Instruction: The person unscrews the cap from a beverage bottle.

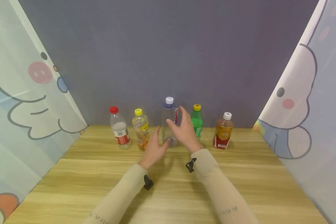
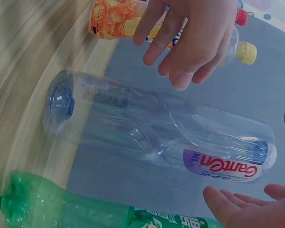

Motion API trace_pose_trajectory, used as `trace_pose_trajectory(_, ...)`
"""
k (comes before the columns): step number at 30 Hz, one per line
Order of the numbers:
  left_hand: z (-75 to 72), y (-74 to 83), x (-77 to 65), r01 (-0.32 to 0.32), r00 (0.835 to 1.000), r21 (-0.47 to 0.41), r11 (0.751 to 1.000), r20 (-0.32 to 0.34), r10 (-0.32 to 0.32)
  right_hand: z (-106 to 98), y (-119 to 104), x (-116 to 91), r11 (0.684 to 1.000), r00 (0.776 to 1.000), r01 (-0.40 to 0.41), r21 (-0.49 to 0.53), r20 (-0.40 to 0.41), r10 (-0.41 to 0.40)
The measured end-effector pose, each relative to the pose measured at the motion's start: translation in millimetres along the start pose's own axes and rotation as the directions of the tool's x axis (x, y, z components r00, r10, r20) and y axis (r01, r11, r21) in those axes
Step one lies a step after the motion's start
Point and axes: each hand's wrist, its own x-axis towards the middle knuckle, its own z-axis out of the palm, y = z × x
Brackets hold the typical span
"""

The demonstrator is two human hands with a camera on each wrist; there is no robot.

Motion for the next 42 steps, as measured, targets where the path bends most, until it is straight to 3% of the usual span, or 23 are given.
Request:
trace_pose_trajectory(10,8.4,-1.9,13.1,0.042,0.998,-0.074,0.996,-0.046,-0.045,7.9,-6.9,14.2,0.999,0.999,-0.036,0.002,-0.022,0.036)
trace_pose_trajectory(19,11.3,-5.4,26.2,0.051,0.999,-0.107,0.993,-0.012,-0.053,11.1,-9.5,31.2,0.998,0.996,-0.068,-0.009,-0.061,0.067)
trace_pose_trajectory(30,12.1,-6.8,26.3,0.083,0.996,-0.074,0.994,0.025,-0.082,18.9,-6.1,41.1,0.998,0.991,-0.068,-0.018,-0.114,0.066)
trace_pose_trajectory(42,8.0,0.4,22.0,0.080,0.995,-0.085,0.993,0.062,-0.075,12.4,-2.6,33.0,0.998,0.991,-0.061,-0.026,-0.119,0.057)
